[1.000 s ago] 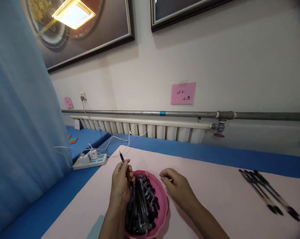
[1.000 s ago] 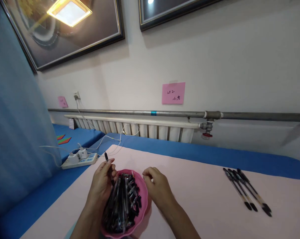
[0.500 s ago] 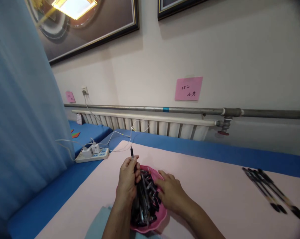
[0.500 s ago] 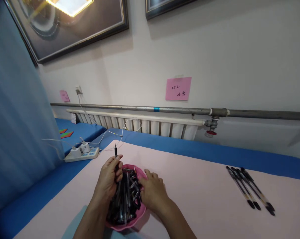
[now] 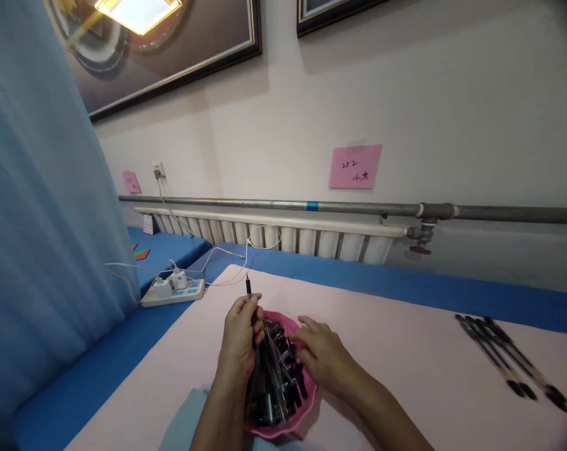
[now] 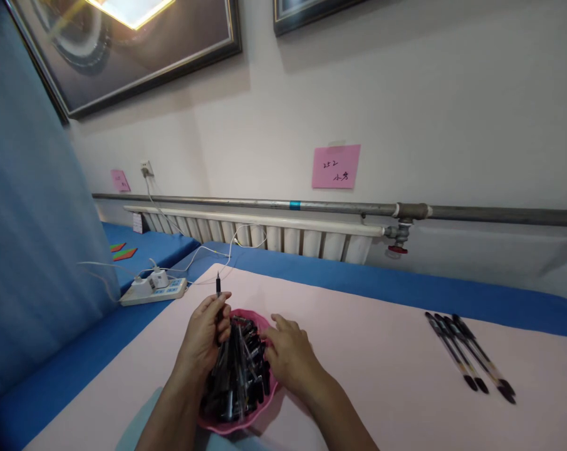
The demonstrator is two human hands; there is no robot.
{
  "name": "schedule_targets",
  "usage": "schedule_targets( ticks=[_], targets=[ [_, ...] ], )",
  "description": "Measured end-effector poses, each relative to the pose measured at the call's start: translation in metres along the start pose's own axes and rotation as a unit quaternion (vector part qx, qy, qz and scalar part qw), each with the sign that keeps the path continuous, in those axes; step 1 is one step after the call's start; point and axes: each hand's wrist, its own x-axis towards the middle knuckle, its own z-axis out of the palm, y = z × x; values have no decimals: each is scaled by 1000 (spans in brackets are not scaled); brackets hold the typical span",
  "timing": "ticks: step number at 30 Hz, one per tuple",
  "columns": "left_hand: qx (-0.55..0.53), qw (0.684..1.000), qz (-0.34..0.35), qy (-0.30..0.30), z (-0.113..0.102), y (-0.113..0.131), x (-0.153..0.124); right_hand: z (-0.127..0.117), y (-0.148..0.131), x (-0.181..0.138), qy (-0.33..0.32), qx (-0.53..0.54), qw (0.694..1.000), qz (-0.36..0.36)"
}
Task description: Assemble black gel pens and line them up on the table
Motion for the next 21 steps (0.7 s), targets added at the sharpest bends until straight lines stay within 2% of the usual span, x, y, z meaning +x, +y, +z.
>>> schedule_targets(
  ticks=[9, 21],
  targets=[
    [-11, 1000, -4, 9, -2, 5, 0, -4, -14, -3, -50, -46, 997, 21],
    [-43, 998, 15, 47, -14, 15, 3, -10, -15, -6, -65, 3, 997, 30]
  ],
)
